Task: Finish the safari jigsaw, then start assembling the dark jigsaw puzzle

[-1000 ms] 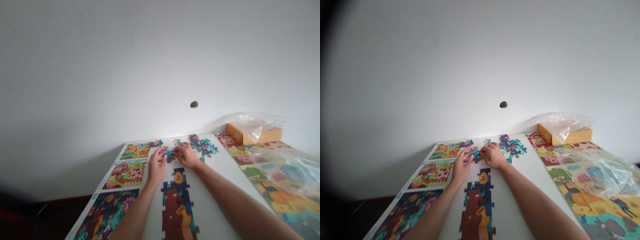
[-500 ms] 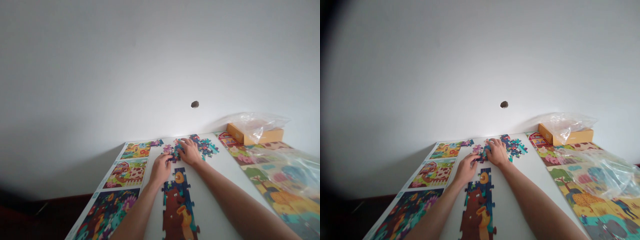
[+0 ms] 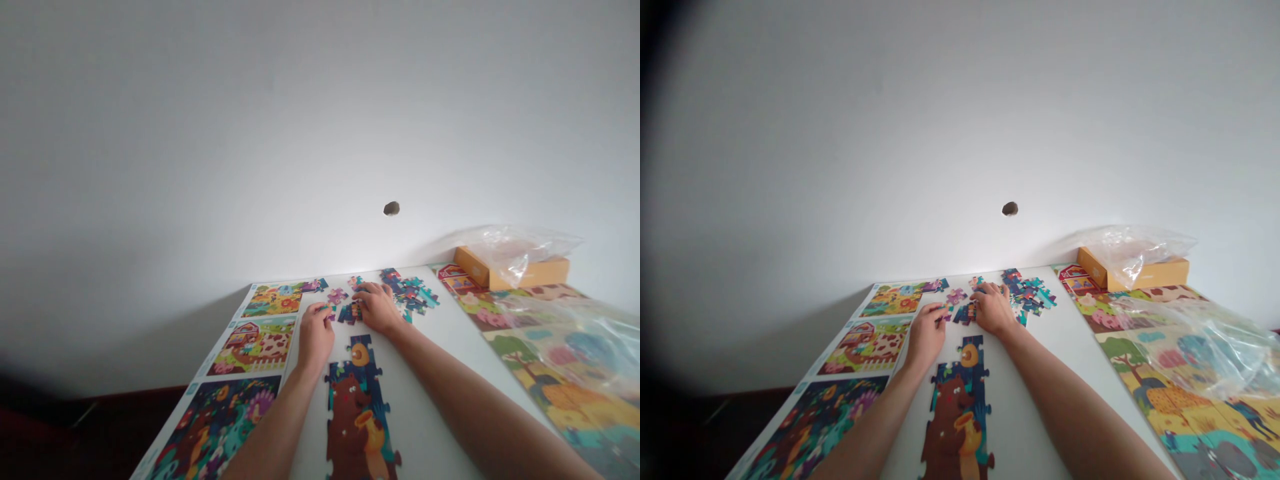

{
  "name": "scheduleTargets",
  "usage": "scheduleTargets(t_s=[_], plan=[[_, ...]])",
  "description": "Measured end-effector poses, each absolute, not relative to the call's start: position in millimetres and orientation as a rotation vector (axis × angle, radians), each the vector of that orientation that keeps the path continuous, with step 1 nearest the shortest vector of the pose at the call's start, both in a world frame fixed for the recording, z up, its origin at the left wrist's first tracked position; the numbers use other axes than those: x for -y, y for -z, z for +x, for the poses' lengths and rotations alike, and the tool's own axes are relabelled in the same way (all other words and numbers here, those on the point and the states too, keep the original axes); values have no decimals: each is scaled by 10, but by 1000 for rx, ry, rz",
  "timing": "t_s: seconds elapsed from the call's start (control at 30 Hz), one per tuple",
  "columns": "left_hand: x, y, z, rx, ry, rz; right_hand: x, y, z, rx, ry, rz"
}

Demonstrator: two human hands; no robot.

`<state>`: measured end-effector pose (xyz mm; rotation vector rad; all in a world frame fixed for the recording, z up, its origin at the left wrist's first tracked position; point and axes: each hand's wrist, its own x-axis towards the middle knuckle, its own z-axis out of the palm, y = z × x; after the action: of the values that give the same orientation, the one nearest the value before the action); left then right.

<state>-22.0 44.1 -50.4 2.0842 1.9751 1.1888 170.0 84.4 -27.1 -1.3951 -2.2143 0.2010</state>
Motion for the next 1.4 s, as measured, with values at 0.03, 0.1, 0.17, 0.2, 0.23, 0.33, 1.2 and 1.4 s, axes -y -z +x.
scheduleTargets(t_s=[0.03,0.1,0.17,0.2,0.23,0.33,1.2,1.4], plan=[[-442,505,-225,-1982,-1224,2075,-840,270,1704,2232,-210,-1372],[-440,507,-230,-1980,-1272,2068,-832,272,1713,2276,-219,-1312],[-430,505,-226,-1968,-1273,2086,-822,270,1720,2301,-219,-1274],[-423,503,-222,-1953,-1256,2114,-817,267,1723,2304,-219,-1270],[-414,500,-216,-1931,-1233,2156,-812,263,1726,2301,-218,-1274],[-391,494,-198,-1873,-1165,2268,-800,249,1731,2288,-207,-1295],[-503,664,-272,-1814,-1484,1888,-761,186,1707,2376,-206,-1112],[-531,694,-249,-1730,-1478,1873,-961,50,1326,2439,-247,-1150]])
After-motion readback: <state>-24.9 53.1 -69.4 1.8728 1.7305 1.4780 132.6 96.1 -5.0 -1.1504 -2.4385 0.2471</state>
